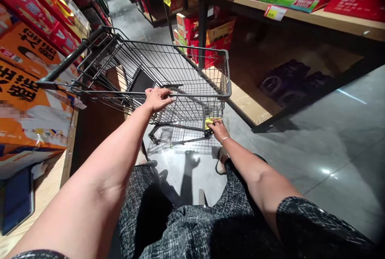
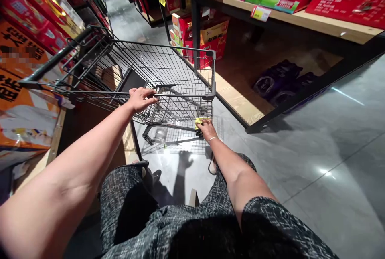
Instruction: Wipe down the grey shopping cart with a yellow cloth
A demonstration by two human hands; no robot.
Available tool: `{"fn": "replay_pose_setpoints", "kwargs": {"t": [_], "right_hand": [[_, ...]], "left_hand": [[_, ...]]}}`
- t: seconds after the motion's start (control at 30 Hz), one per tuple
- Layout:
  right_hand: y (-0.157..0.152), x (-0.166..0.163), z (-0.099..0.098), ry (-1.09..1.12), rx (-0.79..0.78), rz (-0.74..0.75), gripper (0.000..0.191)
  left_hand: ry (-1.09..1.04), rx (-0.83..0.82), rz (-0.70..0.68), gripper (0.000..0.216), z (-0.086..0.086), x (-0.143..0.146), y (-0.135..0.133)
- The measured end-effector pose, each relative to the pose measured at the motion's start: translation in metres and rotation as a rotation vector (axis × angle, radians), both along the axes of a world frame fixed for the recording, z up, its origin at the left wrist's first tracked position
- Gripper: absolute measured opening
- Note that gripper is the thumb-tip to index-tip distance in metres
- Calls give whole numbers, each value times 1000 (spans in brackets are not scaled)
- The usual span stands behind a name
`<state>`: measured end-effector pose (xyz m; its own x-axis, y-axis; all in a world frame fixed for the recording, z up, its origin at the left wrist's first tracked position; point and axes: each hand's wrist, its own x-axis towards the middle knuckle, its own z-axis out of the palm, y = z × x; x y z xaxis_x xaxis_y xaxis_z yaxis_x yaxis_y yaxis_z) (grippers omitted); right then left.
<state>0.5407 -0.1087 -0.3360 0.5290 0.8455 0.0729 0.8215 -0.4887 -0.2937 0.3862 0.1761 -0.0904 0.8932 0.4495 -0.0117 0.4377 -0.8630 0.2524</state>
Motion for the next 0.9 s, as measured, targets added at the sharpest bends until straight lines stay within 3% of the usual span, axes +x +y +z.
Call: {"fn": "replay_pose_setpoints", "kwargs": {"t": [0.07, 0.13, 0.3, 0.43, 0.53, 0.67, 0.73, 0.8, 0.9], "right_hand": [[1, -3, -5, 28, -2, 22, 43], [3, -4, 3, 32, 29, 59, 43], [5, 6, 68, -105, 342, 135, 43], [6, 18, 113, -224, 591, 70, 43], [5, 19, 103, -180, 565, 48, 43], [-2, 11, 48, -4, 301, 1, 47], [-7, 7, 31, 65, 193, -18, 50], [-10, 5, 33, 70, 182, 1, 53], [-11, 7, 72, -55, 354, 68, 51]], "left_hand": [[2, -18, 16, 37, 1, 0, 7], [-7, -23, 22, 36, 1, 0, 12], [-34, -18, 33, 37, -1, -1, 20], [-41, -19, 48, 38, -2, -2, 19], [-48, -19, 63, 39, -1, -1, 15], [-43, -32, 78, 43, 0, -1, 12], [-37, -31, 73, 44, -1, 0, 12], [-35, -20, 65, 44, -2, 0, 14], [-35, 5, 54, 42, -5, 1, 17]]}}
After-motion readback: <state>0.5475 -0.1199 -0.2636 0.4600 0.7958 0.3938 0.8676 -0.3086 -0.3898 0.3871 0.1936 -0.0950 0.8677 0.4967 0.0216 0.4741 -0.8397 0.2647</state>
